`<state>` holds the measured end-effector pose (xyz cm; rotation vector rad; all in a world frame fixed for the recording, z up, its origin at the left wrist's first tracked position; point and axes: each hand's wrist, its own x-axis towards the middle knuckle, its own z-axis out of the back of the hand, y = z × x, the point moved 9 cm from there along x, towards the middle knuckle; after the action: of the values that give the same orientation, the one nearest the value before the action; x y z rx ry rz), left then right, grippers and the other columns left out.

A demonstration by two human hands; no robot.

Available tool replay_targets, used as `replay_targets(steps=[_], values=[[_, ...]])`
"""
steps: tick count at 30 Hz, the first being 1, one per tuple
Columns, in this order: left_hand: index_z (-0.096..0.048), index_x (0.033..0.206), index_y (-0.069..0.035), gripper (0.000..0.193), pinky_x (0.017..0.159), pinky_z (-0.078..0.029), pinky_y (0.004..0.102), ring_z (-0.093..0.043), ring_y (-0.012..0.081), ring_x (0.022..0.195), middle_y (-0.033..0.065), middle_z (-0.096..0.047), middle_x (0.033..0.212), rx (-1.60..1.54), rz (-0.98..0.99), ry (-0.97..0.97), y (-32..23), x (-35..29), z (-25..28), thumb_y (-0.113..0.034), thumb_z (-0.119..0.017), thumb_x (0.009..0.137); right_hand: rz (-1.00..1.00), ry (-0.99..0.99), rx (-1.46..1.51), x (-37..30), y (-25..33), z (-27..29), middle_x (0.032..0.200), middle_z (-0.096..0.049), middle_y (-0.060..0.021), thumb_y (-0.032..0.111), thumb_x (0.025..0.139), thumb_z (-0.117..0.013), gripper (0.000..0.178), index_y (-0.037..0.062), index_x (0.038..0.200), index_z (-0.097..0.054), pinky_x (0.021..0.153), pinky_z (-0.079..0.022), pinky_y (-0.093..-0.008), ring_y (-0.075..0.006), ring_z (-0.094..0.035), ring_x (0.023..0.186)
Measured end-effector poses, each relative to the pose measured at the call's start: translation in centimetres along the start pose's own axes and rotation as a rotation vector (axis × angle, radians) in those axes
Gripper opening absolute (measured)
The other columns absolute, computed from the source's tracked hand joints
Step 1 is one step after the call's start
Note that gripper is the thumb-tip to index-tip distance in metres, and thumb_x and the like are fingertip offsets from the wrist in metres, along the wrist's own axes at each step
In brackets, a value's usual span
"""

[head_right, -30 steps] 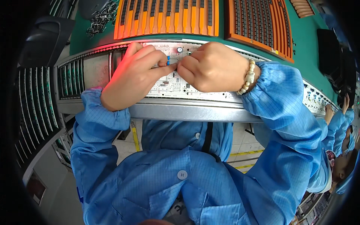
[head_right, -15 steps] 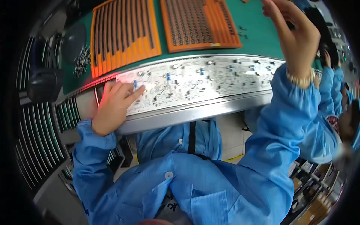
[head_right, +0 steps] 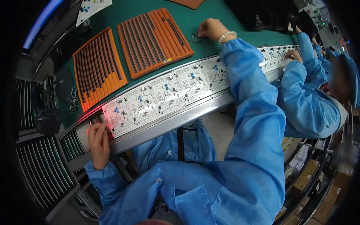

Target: Assembling electronic components onto a printed circuit board at a manual assembly station.

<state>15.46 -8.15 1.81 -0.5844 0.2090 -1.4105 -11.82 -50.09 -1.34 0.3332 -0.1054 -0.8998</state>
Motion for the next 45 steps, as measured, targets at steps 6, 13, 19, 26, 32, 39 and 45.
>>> replay_targets(steps=[6, 13, 19, 26, 32, 39, 45], values=[[-0.065, 0.117, -0.001, 0.032, 0.086, -0.042, 0.0352, -0.055, 0.0290, 0.092, 0.0141, -0.056, 0.098, -0.012, 0.164, -0.168, 3.1, -3.1, 1.0, 0.007, -0.053, 0.088, -0.014, 0.042, -0.061, 0.4, -0.3, -2.0, 0.083, -0.069, -0.0091, 0.013, 0.086, -0.071, 0.014, 0.0041, 0.093, -0.064, 0.068, -0.052, -0.0327, -0.0209, -0.066, 0.076], [-0.065, 0.115, 0.000, 0.025, 0.078, -0.044, 0.0289, -0.055, 0.0218, 0.088, 0.0121, -0.056, 0.098, -0.036, 0.292, -0.357, 6.2, -6.1, 2.0, 0.003, -0.052, 0.094, 0.006, -0.273, 0.067, -6.9, 0.0, 9.1, 0.081, -0.066, -0.0054, 0.014, 0.090, -0.066, 0.014, 0.0021, 0.096, -0.061, 0.065, -0.048, -0.0261, -0.0127, -0.060, 0.071], [-0.065, 0.116, 0.000, 0.026, 0.077, -0.043, 0.0289, -0.054, 0.0212, 0.087, 0.0119, -0.056, 0.098, -0.066, 0.280, -0.415, 6.6, -6.4, 1.6, 0.002, -0.051, 0.095, 0.013, -0.213, 0.160, -13.6, -1.1, 10.7, 0.082, -0.066, -0.0017, 0.011, 0.091, -0.066, 0.014, 0.0012, 0.101, -0.065, 0.063, -0.046, -0.0230, -0.0072, -0.056, 0.071], [-0.064, 0.117, 0.000, 0.026, 0.076, -0.044, 0.0287, -0.055, 0.0217, 0.088, 0.0125, -0.056, 0.099, -0.042, 0.269, -0.423, 6.6, -6.4, 1.5, 0.001, -0.052, 0.095, -0.161, -0.087, 0.287, -16.6, -2.0, 3.2, 0.081, -0.066, -0.0021, 0.007, 0.089, -0.066, 0.014, -0.0006, 0.101, -0.065, 0.064, -0.047, -0.0225, -0.0081, -0.058, 0.071], [-0.064, 0.118, 0.001, 0.027, 0.080, -0.044, 0.0312, -0.055, 0.0236, 0.090, 0.0138, -0.056, 0.100, -0.040, 0.298, -0.393, 6.8, -6.3, 1.3, 0.003, -0.051, 0.094, -0.251, -0.263, 0.332, -17.3, -6.0, 2.9, 0.080, -0.067, -0.0056, 0.005, 0.083, -0.070, 0.018, -0.0007, 0.098, -0.062, 0.064, -0.050, -0.0240, -0.0106, -0.061, 0.070], [-0.064, 0.118, 0.001, 0.027, 0.083, -0.044, 0.0327, -0.055, 0.0242, 0.090, 0.0142, -0.056, 0.099, -0.023, 0.303, -0.388, 7.0, -6.4, 1.3, 0.004, -0.051, 0.094, -0.419, -0.247, 0.280, -18.0, -9.0, 0.6, 0.076, -0.069, -0.0077, 0.006, 0.076, -0.074, 0.024, 0.0007, 0.094, -0.060, 0.064, -0.053, -0.0256, -0.0145, -0.067, 0.069], [-0.064, 0.117, 0.001, 0.027, 0.082, -0.044, 0.0328, -0.056, 0.0241, 0.091, 0.0143, -0.056, 0.100, -0.005, 0.305, -0.385, 6.7, -6.3, 1.4, 0.004, -0.051, 0.094, -0.429, -0.312, 0.330, -18.2, -9.0, 0.9, 0.073, -0.069, -0.0078, 0.008, 0.075, -0.076, 0.028, 0.0021, 0.095, -0.058, 0.061, -0.053, -0.0268, -0.0152, -0.068, 0.066]])
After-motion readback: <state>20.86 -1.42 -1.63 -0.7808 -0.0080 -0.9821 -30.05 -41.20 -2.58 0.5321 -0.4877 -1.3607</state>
